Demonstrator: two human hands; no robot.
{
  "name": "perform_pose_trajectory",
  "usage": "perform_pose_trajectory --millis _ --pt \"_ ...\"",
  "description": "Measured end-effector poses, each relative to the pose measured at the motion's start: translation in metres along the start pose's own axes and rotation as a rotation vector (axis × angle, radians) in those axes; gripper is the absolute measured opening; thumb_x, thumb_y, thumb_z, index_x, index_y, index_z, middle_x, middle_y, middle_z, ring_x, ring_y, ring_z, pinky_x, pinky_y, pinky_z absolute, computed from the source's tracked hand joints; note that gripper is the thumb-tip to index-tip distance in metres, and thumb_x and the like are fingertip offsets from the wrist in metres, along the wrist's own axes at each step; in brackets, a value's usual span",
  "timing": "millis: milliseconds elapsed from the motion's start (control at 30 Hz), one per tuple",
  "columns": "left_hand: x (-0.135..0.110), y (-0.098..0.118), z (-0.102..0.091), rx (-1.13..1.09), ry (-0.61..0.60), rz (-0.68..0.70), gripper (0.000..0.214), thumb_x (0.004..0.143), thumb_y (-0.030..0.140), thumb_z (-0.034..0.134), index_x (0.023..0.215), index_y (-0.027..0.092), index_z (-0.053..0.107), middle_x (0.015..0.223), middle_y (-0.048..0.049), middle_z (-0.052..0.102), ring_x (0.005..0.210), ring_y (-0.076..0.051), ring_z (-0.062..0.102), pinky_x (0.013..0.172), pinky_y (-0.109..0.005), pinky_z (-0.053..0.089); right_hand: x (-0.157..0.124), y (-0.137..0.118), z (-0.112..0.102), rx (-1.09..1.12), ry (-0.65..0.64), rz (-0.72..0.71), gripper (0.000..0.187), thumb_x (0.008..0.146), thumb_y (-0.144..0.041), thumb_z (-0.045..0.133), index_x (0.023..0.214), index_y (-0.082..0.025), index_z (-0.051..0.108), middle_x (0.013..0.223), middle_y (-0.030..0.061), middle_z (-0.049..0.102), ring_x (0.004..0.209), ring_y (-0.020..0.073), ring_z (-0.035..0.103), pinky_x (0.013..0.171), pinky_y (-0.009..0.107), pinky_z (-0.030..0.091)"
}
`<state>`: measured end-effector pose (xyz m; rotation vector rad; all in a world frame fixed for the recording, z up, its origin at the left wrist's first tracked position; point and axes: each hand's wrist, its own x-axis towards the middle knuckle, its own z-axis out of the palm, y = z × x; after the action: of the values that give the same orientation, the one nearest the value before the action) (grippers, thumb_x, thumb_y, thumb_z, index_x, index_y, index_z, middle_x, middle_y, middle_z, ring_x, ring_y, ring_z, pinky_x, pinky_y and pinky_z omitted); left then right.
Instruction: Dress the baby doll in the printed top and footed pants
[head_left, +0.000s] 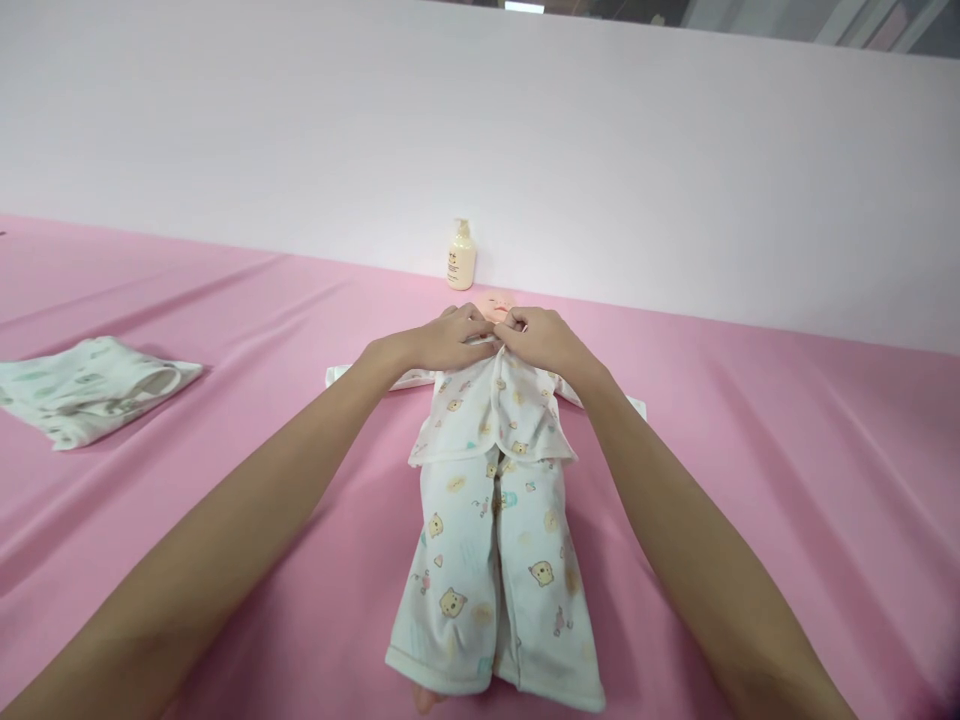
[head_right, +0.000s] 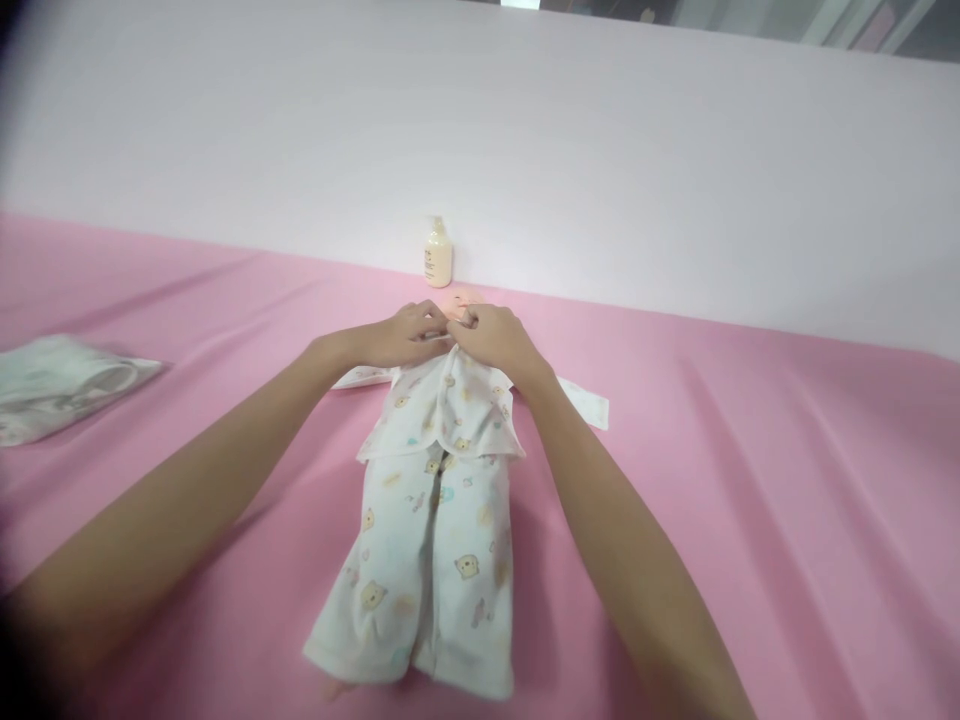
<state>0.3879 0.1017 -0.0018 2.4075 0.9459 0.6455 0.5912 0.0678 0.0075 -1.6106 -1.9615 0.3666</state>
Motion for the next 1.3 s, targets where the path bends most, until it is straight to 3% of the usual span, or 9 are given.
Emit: perform_pose_trajectory --millis 200,400,533,633,767,867,967,1100,1300 --pt "-0.002 -0.005 -0.005 -0.072 0.001 -0.003 0.021 0.083 0.047 0.076 0.096 0.03 0.079 0.101 -0.0081 0.063 0.112 -0.034 0.058 0.105 -0.046 0.046 -0.001 -0.001 -0.012 -0.037 -0.129 0.037 0.029 0.093 -0.043 0.062 0.073 -0.024 0.052 0.082 0.0046 0.065 0.066 0.0184 0.051 0.062 0.034 0.036" --pt "-0.019 0.013 0.003 0.217 -0.02 0.05 0.037 0.102 0.045 0.049 0.122 0.026 0.074 0.127 -0.0125 0.058 0.123 -0.035 0.05 0.108 -0.056 0.042 -0.017 -0.011 -0.017 -0.068 -0.157 -0.067 0.016 0.097 -0.035 0.058 0.087 -0.023 0.06 0.095 0.0054 0.071 0.081 0.021 0.061 0.071 0.034 0.046" --pt "-0.057 0.022 0.014 0.257 0.101 0.089 0.045 0.107 0.042 0.043 0.146 0.029 0.062 0.14 -0.0138 0.054 0.131 -0.035 0.048 0.11 -0.057 0.043 -0.063 -0.009 -0.006 -0.109 0.085 -0.27 0.015 0.1 -0.03 0.055 0.106 -0.02 0.064 0.114 0.0122 0.069 0.109 0.028 0.062 0.096 0.043 0.05" --pt "-0.101 0.027 0.022 0.231 0.146 0.135 0.047 0.108 0.043 0.044 0.152 0.031 0.056 0.145 -0.0137 0.052 0.134 -0.033 0.049 0.111 -0.055 0.045 -0.117 -0.002 0.0 -0.141 0.131 -0.398 0.031 0.104 -0.033 0.054 0.132 -0.022 0.062 0.134 0.0141 0.065 0.128 0.0314 0.058 0.11 0.051 0.047" --pt "-0.153 0.035 0.035 0.175 0.187 0.102 0.048 0.107 0.047 0.049 0.153 0.034 0.053 0.149 -0.0121 0.05 0.133 -0.032 0.052 0.111 -0.054 0.048 -0.185 0.007 0.0 -0.162 0.067 -0.4 0.037 0.108 -0.033 0.052 0.145 -0.036 0.058 0.154 0.0054 0.056 0.146 0.0301 0.049 0.118 0.055 0.044" --pt "-0.172 0.036 0.043 0.123 0.216 0.099 0.053 0.104 0.049 0.057 0.154 0.034 0.051 0.151 -0.0122 0.049 0.14 -0.033 0.049 0.113 -0.053 0.048 -0.209 0.014 0.0 -0.137 0.078 -0.379 0.038 0.108 -0.032 0.051 0.146 -0.039 0.058 0.155 0.0041 0.056 0.144 0.0293 0.052 0.115 0.054 0.05" --pt "-0.178 0.032 0.044 0.086 0.22 0.11 0.053 0.102 0.044 0.058 0.153 0.03 0.049 0.151 -0.0134 0.049 0.145 -0.033 0.047 0.114 -0.05 0.048 -0.212 0.026 0.002 -0.103 0.125 -0.384 0.038 0.108 -0.03 0.051 0.144 -0.036 0.058 0.149 0.0048 0.061 0.139 0.0275 0.057 0.112 0.051 0.052" --pt "-0.18 0.024 0.041 0.145 0.207 0.12 0.05 0.096 0.035 0.063 0.143 0.025 0.051 0.139 -0.0131 0.059 0.128 -0.031 0.058 0.107 -0.048 0.049 -0.205 0.045 0.004 -0.111 0.207 -0.395 0.035 0.104 -0.023 0.053 0.137 -0.032 0.061 0.134 0.0071 0.067 0.128 0.0276 0.062 0.107 0.049 0.054" --pt "-0.176 0.02 0.051 0.21 0.19 -0.154 0.029 0.089 0.037 0.066 0.109 0.023 0.051 0.092 -0.004 0.069 0.088 -0.028 0.065 0.081 -0.042 0.048 -0.199 0.052 0.011 -0.143 0.271 -0.195 0.015 0.098 -0.03 0.063 0.113 -0.026 0.063 0.111 0.0063 0.073 0.1 0.0276 0.067 0.094 0.049 0.053"
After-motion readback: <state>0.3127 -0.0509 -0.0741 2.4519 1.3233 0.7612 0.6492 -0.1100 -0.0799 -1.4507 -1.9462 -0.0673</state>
